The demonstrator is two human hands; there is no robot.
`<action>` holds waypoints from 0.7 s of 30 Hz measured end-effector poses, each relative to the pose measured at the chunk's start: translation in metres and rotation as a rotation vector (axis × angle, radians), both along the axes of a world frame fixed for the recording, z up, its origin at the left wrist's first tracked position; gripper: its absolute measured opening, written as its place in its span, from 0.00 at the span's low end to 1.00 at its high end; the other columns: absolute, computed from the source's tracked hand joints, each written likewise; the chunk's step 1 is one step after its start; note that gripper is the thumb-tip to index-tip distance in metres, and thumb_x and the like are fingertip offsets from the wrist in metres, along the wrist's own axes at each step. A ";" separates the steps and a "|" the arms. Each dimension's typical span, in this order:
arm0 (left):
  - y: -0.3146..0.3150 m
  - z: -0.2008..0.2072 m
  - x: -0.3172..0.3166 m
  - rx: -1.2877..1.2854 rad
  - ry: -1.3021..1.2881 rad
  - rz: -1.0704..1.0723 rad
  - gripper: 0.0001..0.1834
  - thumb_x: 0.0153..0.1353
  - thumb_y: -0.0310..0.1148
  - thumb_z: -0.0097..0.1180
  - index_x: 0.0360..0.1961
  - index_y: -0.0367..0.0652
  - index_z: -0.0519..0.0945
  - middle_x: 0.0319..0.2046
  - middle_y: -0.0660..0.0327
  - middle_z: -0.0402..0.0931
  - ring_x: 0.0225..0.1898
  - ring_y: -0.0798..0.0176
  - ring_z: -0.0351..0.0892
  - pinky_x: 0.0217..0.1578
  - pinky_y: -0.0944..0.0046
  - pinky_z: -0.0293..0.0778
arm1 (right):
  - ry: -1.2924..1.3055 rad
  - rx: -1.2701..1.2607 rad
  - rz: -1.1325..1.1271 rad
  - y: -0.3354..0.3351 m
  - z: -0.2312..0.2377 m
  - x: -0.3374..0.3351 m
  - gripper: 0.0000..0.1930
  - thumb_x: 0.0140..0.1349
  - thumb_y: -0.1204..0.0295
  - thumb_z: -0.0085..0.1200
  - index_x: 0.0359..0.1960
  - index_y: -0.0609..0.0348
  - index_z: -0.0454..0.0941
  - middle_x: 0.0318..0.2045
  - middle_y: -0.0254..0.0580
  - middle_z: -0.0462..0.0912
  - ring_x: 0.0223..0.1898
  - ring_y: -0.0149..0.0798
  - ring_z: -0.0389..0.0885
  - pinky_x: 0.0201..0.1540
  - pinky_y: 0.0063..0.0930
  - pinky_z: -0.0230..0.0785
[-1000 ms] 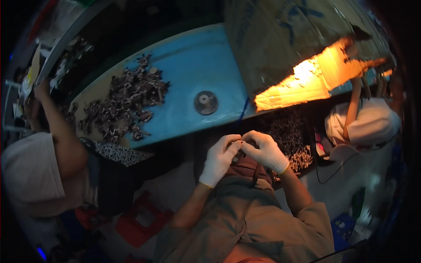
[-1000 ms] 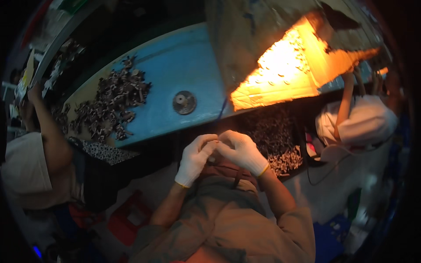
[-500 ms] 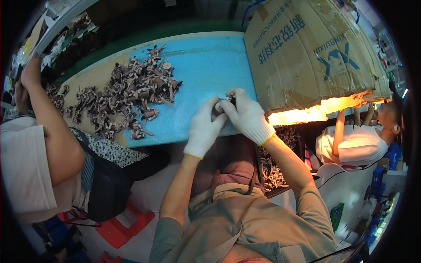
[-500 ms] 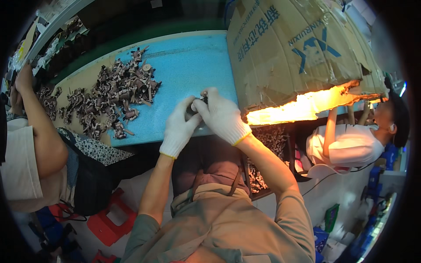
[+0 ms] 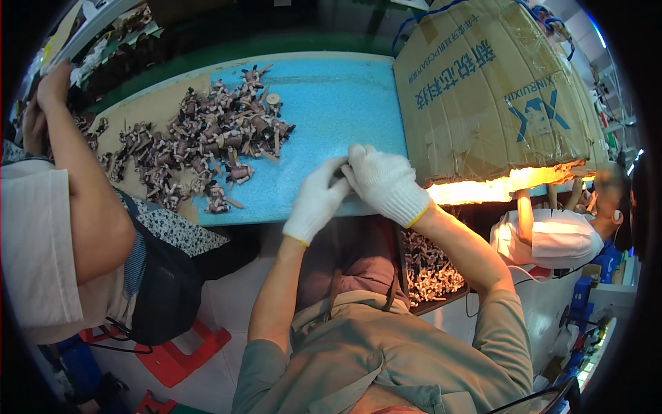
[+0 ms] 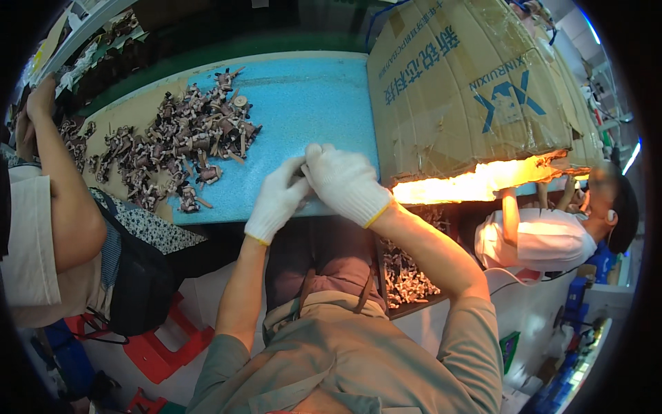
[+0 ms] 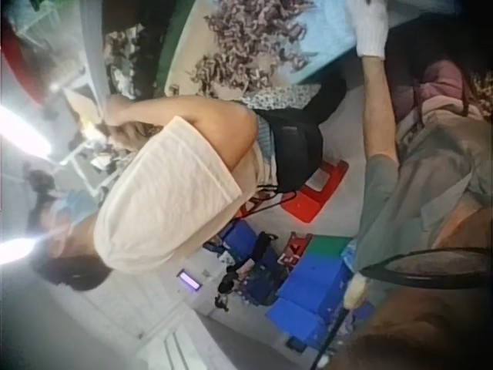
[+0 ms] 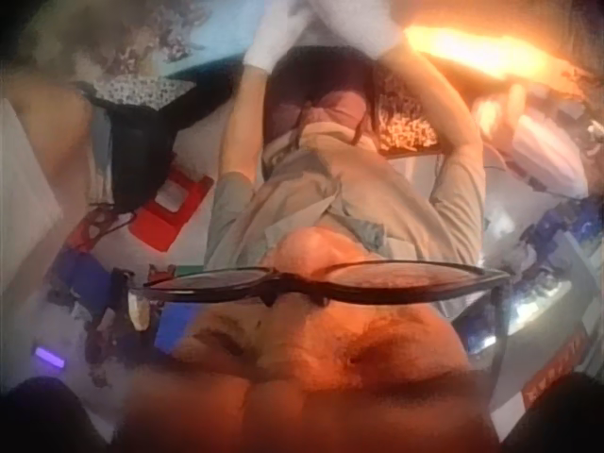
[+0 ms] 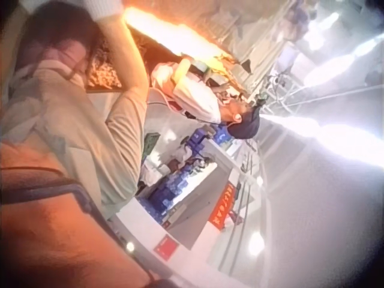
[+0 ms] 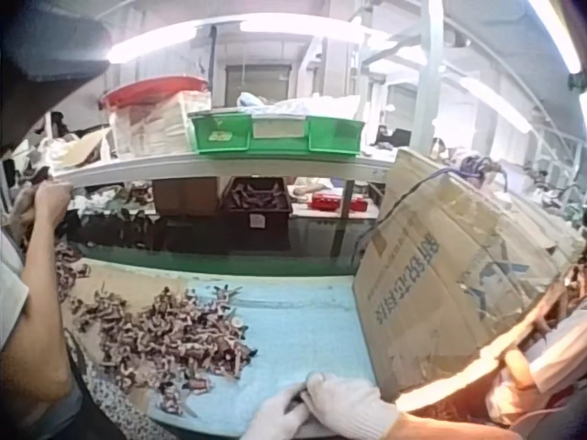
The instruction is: The person assembles small figurine components by picking up pieces from the table, tray, and box, and fitting them together by hand.
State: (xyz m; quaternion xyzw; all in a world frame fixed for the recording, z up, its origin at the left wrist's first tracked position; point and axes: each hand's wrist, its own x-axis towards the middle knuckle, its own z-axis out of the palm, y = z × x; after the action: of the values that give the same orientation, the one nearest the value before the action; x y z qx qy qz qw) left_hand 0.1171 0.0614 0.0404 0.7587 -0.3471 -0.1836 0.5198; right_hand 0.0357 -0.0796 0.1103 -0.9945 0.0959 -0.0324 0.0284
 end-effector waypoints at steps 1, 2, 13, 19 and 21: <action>0.004 0.002 0.000 -0.133 0.246 0.107 0.21 0.71 0.34 0.62 0.61 0.35 0.81 0.43 0.54 0.87 0.45 0.57 0.85 0.51 0.58 0.79 | 0.013 0.015 -0.021 -0.003 0.000 0.003 0.16 0.74 0.57 0.56 0.42 0.59 0.74 0.31 0.54 0.86 0.27 0.57 0.89 0.29 0.50 0.82; 0.005 0.004 0.002 -0.264 0.495 0.212 0.21 0.73 0.35 0.61 0.61 0.34 0.81 0.44 0.56 0.87 0.45 0.59 0.85 0.51 0.60 0.79 | 0.007 0.013 -0.023 -0.006 0.002 0.004 0.16 0.74 0.57 0.56 0.42 0.59 0.74 0.31 0.54 0.86 0.27 0.57 0.89 0.29 0.50 0.82; -0.048 0.004 -0.009 -0.637 0.371 0.115 0.18 0.76 0.39 0.55 0.54 0.34 0.82 0.41 0.58 0.84 0.44 0.69 0.79 0.49 0.66 0.76 | 0.086 -0.058 0.042 -0.003 -0.018 0.011 0.11 0.62 0.69 0.59 0.42 0.62 0.80 0.37 0.53 0.86 0.32 0.47 0.92 0.26 0.43 0.83; -0.020 0.024 0.004 -0.432 0.259 0.219 0.23 0.80 0.47 0.51 0.56 0.35 0.81 0.49 0.54 0.86 0.49 0.58 0.84 0.50 0.59 0.78 | -0.199 0.210 -0.049 -0.020 -0.017 -0.002 0.15 0.71 0.60 0.56 0.49 0.58 0.78 0.39 0.52 0.87 0.37 0.57 0.91 0.35 0.50 0.84; -0.007 0.038 -0.002 -0.366 0.625 0.022 0.21 0.80 0.46 0.52 0.57 0.38 0.81 0.51 0.55 0.84 0.49 0.61 0.84 0.46 0.61 0.80 | -0.374 0.433 -0.171 -0.015 0.012 -0.026 0.16 0.72 0.57 0.55 0.49 0.57 0.77 0.41 0.53 0.86 0.38 0.59 0.90 0.37 0.52 0.83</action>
State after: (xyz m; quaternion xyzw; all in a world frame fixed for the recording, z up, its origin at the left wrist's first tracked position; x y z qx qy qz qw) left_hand 0.1146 0.0542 0.0783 0.5641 -0.1905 -0.3360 0.7298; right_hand 0.0097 -0.0950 0.1223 -0.9304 0.1772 -0.1960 0.2540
